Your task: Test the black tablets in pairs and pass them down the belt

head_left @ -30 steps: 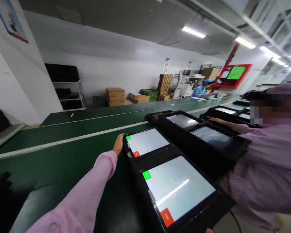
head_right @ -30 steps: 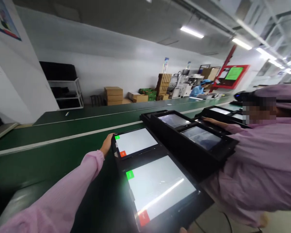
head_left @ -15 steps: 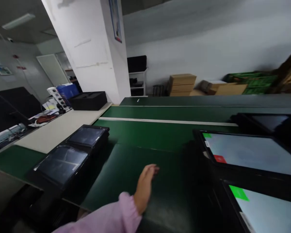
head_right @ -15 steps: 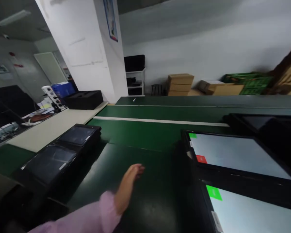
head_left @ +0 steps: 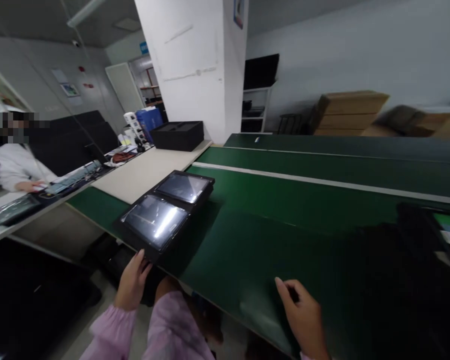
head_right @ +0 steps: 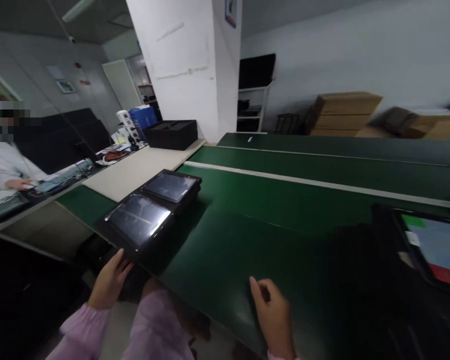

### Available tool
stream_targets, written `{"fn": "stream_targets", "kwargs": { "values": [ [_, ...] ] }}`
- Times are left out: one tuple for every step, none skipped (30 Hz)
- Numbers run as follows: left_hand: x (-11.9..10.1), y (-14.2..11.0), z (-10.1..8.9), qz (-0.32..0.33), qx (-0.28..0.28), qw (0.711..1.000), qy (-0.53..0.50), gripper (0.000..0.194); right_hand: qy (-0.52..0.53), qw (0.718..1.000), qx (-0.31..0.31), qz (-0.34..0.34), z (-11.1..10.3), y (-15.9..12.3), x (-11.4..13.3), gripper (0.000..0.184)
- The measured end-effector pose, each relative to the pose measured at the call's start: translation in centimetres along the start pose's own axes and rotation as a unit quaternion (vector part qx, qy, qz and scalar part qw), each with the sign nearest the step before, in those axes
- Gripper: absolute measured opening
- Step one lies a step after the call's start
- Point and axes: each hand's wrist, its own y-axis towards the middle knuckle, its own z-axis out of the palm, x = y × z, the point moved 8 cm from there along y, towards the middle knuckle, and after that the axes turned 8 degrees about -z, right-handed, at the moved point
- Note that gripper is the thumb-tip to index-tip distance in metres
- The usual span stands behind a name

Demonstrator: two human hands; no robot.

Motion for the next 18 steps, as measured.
{"fn": "stream_targets", "kwargs": {
  "values": [
    [0.3, 0.8, 0.1, -0.046, 0.007, 0.998, -0.042, 0.043, -0.009, 1.000, 0.012, 0.015, 0.5, 0.2, -0.6, 0.056],
    [0.6, 1.5, 0.2, -0.087, 0.008, 0.992, -0.091, 0.038, -0.019, 0.999, 0.023, 0.028, 0.9, 0.2, -1.2, 0.057],
    [0.8, 2.0, 0.1, -0.119, 0.003, 0.984, -0.135, 0.034, -0.027, 0.998, 0.033, 0.038, 1.1, 0.1, -1.8, 0.058],
    [0.8, 2.4, 0.0, -0.143, -0.001, 0.976, -0.164, 0.031, -0.035, 0.998, 0.041, 0.045, 1.1, -0.1, -2.2, 0.057],
    [0.8, 2.7, -0.1, -0.157, -0.005, 0.971, -0.179, 0.029, -0.040, 0.997, 0.046, 0.047, 1.1, -0.2, -2.4, 0.057],
    [0.7, 2.9, -0.3, -0.160, -0.010, 0.970, -0.181, 0.027, -0.045, 0.997, 0.050, 0.047, 1.1, -0.3, -2.4, 0.057],
    [0.6, 3.1, -0.4, -0.166, -0.013, 0.968, -0.186, 0.027, -0.047, 0.997, 0.052, 0.045, 1.1, -0.4, -2.3, 0.058],
    [0.6, 3.2, -0.5, -0.174, -0.015, 0.966, -0.192, 0.028, -0.048, 0.997, 0.050, 0.043, 1.1, -0.4, -2.2, 0.058],
    [0.5, 3.2, -0.4, -0.181, -0.016, 0.964, -0.196, 0.029, -0.048, 0.997, 0.047, 0.041, 1.1, -0.4, -2.0, 0.059],
    [0.3, 3.3, -0.3, -0.187, -0.014, 0.961, -0.202, 0.031, -0.048, 0.997, 0.046, 0.041, 1.1, -0.4, -1.8, 0.059],
    [0.1, 3.4, 0.0, -0.191, -0.011, 0.959, -0.208, 0.031, -0.047, 0.997, 0.045, 0.042, 1.2, -0.3, -1.7, 0.059],
    [-0.2, 3.5, 0.2, -0.194, -0.007, 0.957, -0.216, 0.031, -0.045, 0.997, 0.046, 0.041, 1.3, -0.3, -1.6, 0.059],
    [-0.5, 3.6, 0.5, -0.195, -0.002, 0.955, -0.224, 0.029, -0.044, 0.997, 0.047, 0.040, 1.4, -0.3, -1.4, 0.059],
    [-0.9, 3.6, 0.8, -0.195, 0.003, 0.953, -0.233, 0.027, -0.043, 0.997, 0.046, 0.037, 1.4, -0.2, -1.3, 0.058],
    [-1.3, 3.7, 1.1, -0.193, 0.008, 0.951, -0.240, 0.025, -0.042, 0.998, 0.043, 0.034, 1.4, -0.2, -1.2, 0.058],
    [-1.6, 3.6, 1.4, -0.191, 0.012, 0.950, -0.246, 0.023, -0.039, 0.998, 0.040, 0.033, 1.4, -0.1, -1.0, 0.058],
    [-1.9, 3.5, 1.6, -0.187, 0.016, 0.949, -0.252, 0.021, -0.036, 0.998, 0.036, 0.031, 1.3, 0.0, -0.7, 0.058],
    [-2.1, 3.4, 1.9, -0.182, 0.019, 0.949, -0.257, 0.019, -0.033, 0.999, 0.031, 0.030, 1.2, 0.2, -0.5, 0.059]
  ]
}}
